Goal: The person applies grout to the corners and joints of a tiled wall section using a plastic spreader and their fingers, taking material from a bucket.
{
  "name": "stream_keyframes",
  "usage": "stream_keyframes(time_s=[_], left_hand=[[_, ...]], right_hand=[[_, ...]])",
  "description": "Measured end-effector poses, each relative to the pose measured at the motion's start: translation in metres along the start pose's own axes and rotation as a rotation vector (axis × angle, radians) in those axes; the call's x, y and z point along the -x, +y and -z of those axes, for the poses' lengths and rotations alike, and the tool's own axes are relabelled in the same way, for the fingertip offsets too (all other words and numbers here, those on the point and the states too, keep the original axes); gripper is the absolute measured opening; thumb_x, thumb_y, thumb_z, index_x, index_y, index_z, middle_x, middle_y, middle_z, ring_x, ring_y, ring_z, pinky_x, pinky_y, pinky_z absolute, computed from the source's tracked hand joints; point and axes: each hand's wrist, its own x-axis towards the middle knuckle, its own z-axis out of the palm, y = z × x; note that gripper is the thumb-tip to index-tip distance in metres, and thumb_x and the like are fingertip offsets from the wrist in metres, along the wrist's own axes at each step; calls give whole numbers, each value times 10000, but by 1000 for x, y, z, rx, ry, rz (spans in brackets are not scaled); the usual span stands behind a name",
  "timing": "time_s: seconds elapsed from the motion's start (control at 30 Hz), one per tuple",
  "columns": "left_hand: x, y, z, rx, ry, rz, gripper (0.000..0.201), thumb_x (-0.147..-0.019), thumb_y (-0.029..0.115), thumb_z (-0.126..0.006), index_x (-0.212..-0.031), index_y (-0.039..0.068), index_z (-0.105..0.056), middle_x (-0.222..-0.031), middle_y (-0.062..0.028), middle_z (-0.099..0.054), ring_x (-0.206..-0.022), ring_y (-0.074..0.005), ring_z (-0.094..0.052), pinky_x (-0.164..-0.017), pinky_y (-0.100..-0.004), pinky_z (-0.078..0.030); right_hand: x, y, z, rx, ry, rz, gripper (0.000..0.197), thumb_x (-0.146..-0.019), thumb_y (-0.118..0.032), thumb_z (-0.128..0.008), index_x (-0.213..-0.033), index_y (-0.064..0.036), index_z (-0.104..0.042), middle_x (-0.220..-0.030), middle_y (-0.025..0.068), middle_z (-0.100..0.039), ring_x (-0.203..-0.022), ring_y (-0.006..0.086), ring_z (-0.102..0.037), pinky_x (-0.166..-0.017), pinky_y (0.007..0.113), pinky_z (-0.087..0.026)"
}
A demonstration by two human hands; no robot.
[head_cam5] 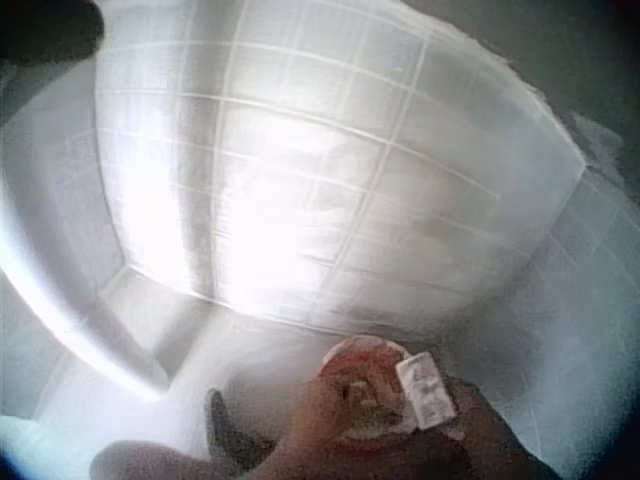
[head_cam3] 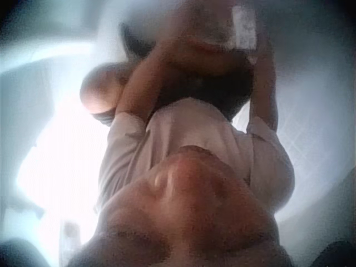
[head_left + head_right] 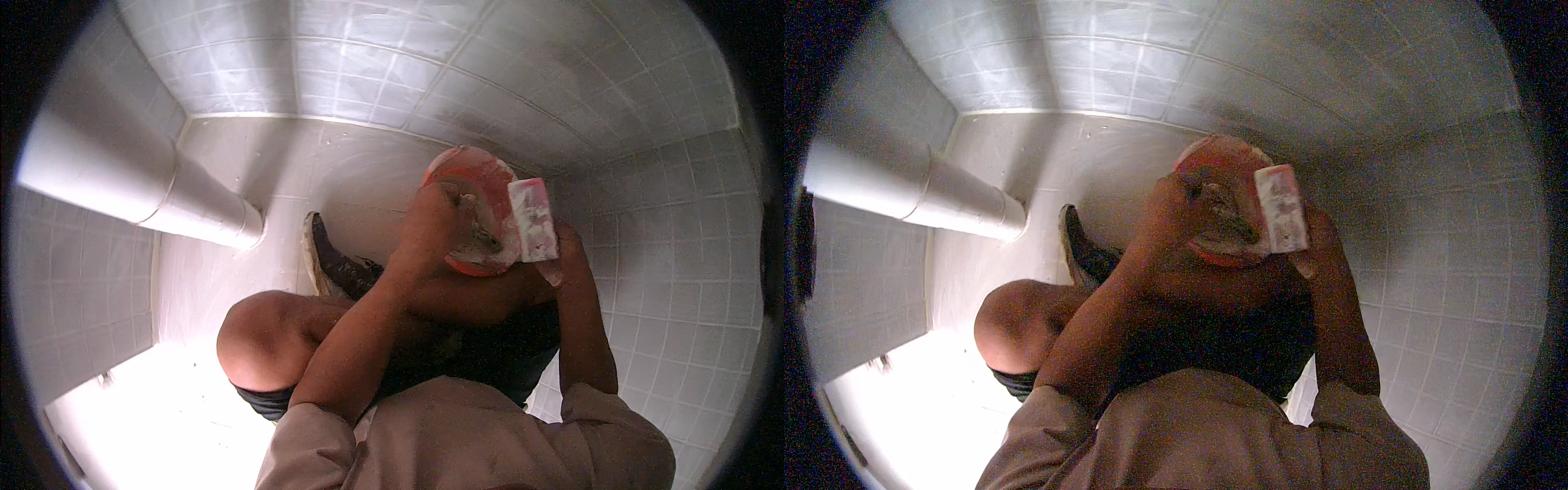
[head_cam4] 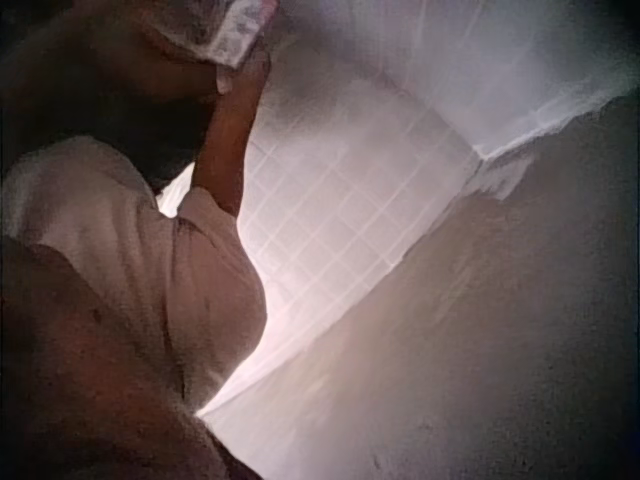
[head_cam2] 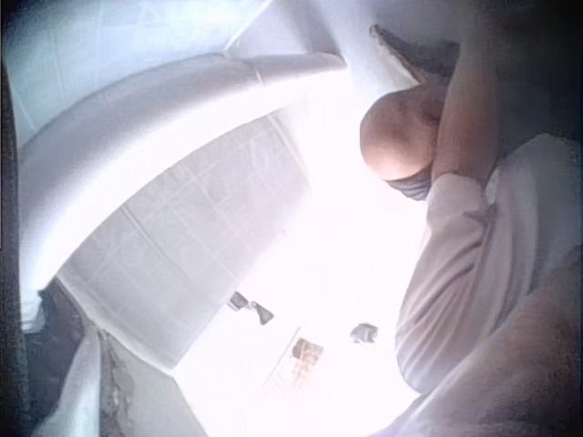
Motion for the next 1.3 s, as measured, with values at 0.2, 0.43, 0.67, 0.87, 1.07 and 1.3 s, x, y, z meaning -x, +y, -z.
stream_keyframes(time_s=[0.2, 0.43, 0.67, 0.87, 1.07, 1.3], left_hand=[[15, 27, 41, 83, 15, 17, 252, -824, 135, -653, -1032, -1, -696, -995, -222, -709, -952, -360, -691, -842, -418, -535], [92, 54, 93, -163, 106, -47, 195, -833, 162, -647, -944, 8, -694, -875, -210, -682, -809, -373, -672, -758, -395, -530], [255, 27, 199, 344, 959, -119, 157, -961, 118, -579, -856, 5, -608, -714, -42, -560, -648, -129, -513, -590, -282, -429], [364, -152, 225, -102, 1482, 335, 98, -902, 7, -541, -998, -10, -552, -1025, -126, -546, -937, -209, -549, -794, -309, -454], [488, -248, 231, -466, 1669, 735, 272, -857, -6, -501, -1124, -52, -536, -1274, -219, -459, -1171, -380, -461, -1009, -456, -386], [542, -254, 272, -798, 1702, 1003, 430, -900, 93, -480, -1303, -54, -447, -1414, -227, -399, -1331, -392, -359, -1098, -478, -299]], right_hand=[[7, -15, -33, 358, 32, 69, 366, -904, -191, -657, -1213, -3, -599, -1140, 135, -650, -1035, 219, -642, -868, 332, -520], [-11, 6, -92, -1189, -630, -100, 411, -936, -282, -606, -1269, -52, -533, -1157, 142, -583, -1028, 268, -589, -865, 393, -513], [25, -34, -107, -1504, -775, -342, 381, -939, -322, -581, -1222, -68, -559, -1140, 138, -550, -994, 265, -550, -798, 386, -496], [12, -17, -107, -1615, -1042, -243, 540, -959, -429, -521, -1312, -23, -481, -1197, 200, -551, -999, 310, -566, -823, 432, -492], [54, -50, -111, -1316, -690, -83, 506, -952, -381, -501, -1311, -26, -474, -1146, 196, -562, -941, 314, -585, -771, 432, -505], [114, -106, -130, -1186, -771, 64, 484, -927, -325, -507, -1326, -51, -490, -1169, 174, -562, -910, 268, -566, -733, 385, -483]])
